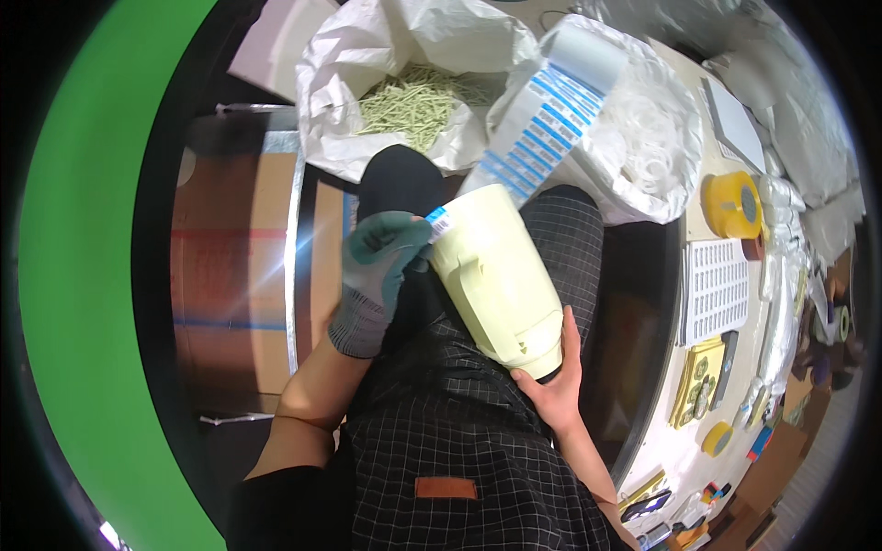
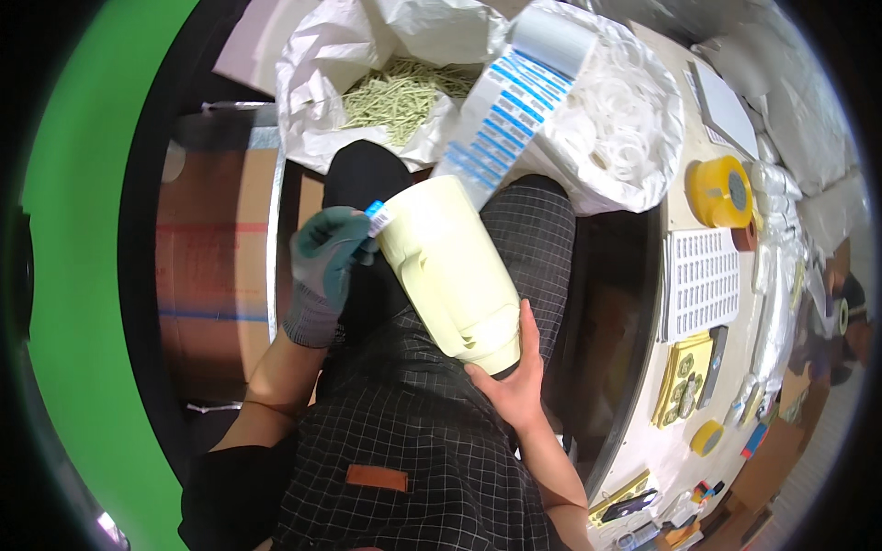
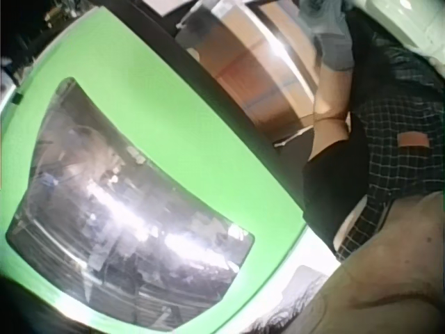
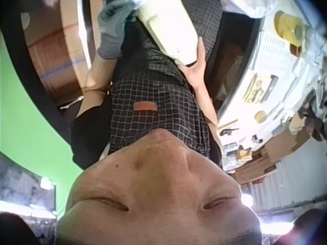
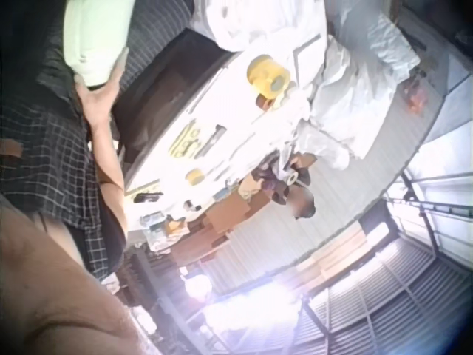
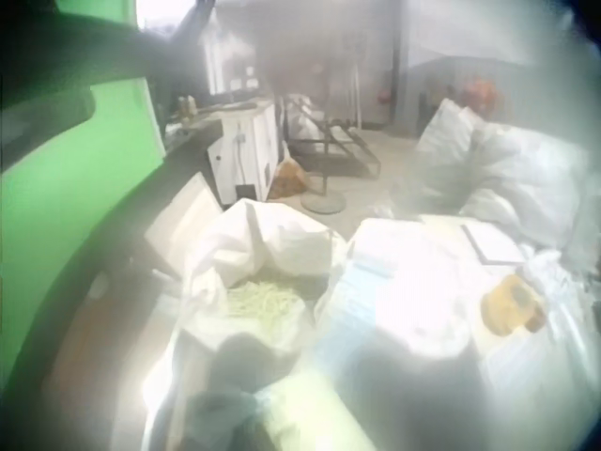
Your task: The person sits on the floor and repeatedly applies stickers to light green plastic containers. They peel stickers from a sheet, place them on the container body, and wrap tape around the rim of each container before setting it aside.
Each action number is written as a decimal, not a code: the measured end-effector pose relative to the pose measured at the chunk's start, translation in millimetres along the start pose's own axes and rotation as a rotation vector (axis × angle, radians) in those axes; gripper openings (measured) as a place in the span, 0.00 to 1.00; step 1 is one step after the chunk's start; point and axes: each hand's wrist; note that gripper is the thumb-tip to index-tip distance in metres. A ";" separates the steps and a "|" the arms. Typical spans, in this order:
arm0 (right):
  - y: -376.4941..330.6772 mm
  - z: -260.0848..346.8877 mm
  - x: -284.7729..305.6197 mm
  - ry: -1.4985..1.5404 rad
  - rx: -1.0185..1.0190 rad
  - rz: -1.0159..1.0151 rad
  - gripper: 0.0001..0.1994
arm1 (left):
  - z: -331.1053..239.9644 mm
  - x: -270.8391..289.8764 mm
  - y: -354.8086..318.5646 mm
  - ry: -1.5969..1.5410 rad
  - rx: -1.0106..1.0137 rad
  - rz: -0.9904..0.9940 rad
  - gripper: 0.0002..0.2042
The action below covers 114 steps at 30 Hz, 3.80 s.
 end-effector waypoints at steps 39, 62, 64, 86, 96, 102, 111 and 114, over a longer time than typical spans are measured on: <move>119.5 18.0 43.9 -0.218 0.404 -0.463 0.20 | 71.1 -43.5 -32.6 1.056 -1.164 0.582 0.41; 189.4 -97.8 350.1 0.117 -0.319 -1.018 0.11 | 211.3 -382.9 -64.1 0.995 -1.453 1.411 0.44; 199.1 -108.4 368.6 0.519 -0.249 -1.091 0.13 | 226.3 -384.4 -68.3 1.028 -1.445 1.432 0.44; 236.1 -123.5 374.6 -1.158 -0.071 -1.195 0.11 | 236.6 -382.9 -63.8 1.076 -1.382 1.455 0.45; 224.1 -78.7 344.0 -0.594 0.179 -1.227 0.15 | 214.3 -391.1 -68.7 1.158 -1.406 1.446 0.44; 156.5 -19.3 208.7 -0.309 0.348 -0.842 0.14 | 136.8 -312.7 -104.5 1.207 -1.277 1.816 0.29; 92.8 -9.0 2.7 -0.352 0.555 -0.492 0.24 | 36.6 -70.5 -44.7 0.912 -1.269 0.629 0.25; 91.8 -4.7 -19.1 -0.471 0.702 -0.545 0.25 | 53.1 -40.4 -29.5 0.993 -1.203 0.475 0.21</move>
Point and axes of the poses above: each hand's wrist, its own y-axis towards the middle knuckle, its own x-axis out of the back of the hand, z = x × y, and after that the axes turned 11 degrees about -z, right-handed
